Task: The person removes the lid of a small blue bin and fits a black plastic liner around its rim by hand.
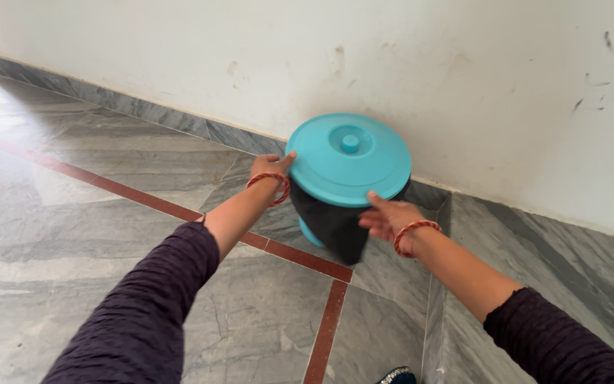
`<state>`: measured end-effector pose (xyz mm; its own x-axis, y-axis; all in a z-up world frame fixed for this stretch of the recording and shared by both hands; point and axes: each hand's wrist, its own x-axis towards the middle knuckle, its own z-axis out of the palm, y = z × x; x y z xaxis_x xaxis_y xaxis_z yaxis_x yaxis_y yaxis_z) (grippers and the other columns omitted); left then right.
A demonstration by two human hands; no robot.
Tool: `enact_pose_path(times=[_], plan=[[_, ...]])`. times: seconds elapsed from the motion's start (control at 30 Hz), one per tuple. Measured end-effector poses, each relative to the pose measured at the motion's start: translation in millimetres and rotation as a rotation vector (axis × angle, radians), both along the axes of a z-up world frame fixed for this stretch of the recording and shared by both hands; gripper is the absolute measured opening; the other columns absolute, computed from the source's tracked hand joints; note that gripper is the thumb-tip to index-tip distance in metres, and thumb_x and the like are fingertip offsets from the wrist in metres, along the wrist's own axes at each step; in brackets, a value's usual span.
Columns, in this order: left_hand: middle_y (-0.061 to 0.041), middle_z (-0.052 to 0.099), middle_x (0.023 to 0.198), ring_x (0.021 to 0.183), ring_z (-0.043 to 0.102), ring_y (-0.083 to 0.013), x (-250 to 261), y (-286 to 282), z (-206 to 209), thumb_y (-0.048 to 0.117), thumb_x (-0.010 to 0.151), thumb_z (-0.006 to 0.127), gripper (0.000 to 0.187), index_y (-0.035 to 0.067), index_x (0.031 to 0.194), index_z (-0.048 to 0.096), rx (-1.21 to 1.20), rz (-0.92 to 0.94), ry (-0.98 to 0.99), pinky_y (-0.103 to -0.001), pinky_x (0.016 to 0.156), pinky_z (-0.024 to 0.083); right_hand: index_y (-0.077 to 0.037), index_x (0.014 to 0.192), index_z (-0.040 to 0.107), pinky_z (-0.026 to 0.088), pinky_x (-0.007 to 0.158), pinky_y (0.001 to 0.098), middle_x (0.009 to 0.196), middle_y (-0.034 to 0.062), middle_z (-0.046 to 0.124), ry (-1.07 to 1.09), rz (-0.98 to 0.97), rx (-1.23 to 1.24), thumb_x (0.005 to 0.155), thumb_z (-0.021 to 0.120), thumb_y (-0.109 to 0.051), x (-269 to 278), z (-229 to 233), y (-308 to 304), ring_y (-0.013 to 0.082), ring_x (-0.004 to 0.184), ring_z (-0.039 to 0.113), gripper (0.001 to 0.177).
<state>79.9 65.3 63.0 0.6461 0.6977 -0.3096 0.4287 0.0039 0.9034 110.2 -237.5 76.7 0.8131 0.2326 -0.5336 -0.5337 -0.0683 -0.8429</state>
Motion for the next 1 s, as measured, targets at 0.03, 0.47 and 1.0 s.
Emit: enact_pose_path(times=[0.03, 0.47, 1.0], plan=[[-0.017, 0.07, 0.112, 0.091, 0.073, -0.0262, -6.1, -4.2, 2.9, 0.048, 0.083, 0.082, 0.067, 0.006, 0.128, 0.059, -0.001, -0.001, -0.002, -0.038, 0.072, 0.059, 0.0, 0.119, 0.067, 0.061, 0.067, 0.0284, 0.105, 0.0141, 0.077, -0.001, 0.175, -0.097, 0.08, 0.075, -0.052, -6.0, 7.1, -2.8, 0.0226, 0.095, 0.075, 0.065], [-0.01, 0.069, 0.097, 0.068, 0.062, -0.0163, -50.9, -50.8, 4.8, 0.047, 0.088, 0.074, 0.056, -0.003, 0.113, 0.069, -0.244, -0.094, 0.073, -0.032, 0.056, 0.058, 0.001, 0.123, 0.064, 0.062, 0.085, 0.0428, 0.116, 0.018, 0.07, -0.333, 0.241, -0.545, 0.082, 0.077, -0.054, 53.7, 43.6, -33.4, 0.0292, 0.105, 0.072, 0.07], [-0.004, 0.066, 0.077, 0.064, 0.057, -0.013, -36.4, -37.1, -12.0, 0.035, 0.092, 0.076, 0.031, 0.005, 0.089, 0.068, -0.107, -0.125, 0.087, -0.031, 0.064, 0.049, 0.001, 0.126, 0.065, 0.059, 0.073, 0.0216, 0.109, 0.0088, 0.072, -0.144, -0.006, -0.046, 0.081, 0.084, -0.022, 75.0, -9.0, -31.7, 0.0139, 0.093, 0.069, 0.054]])
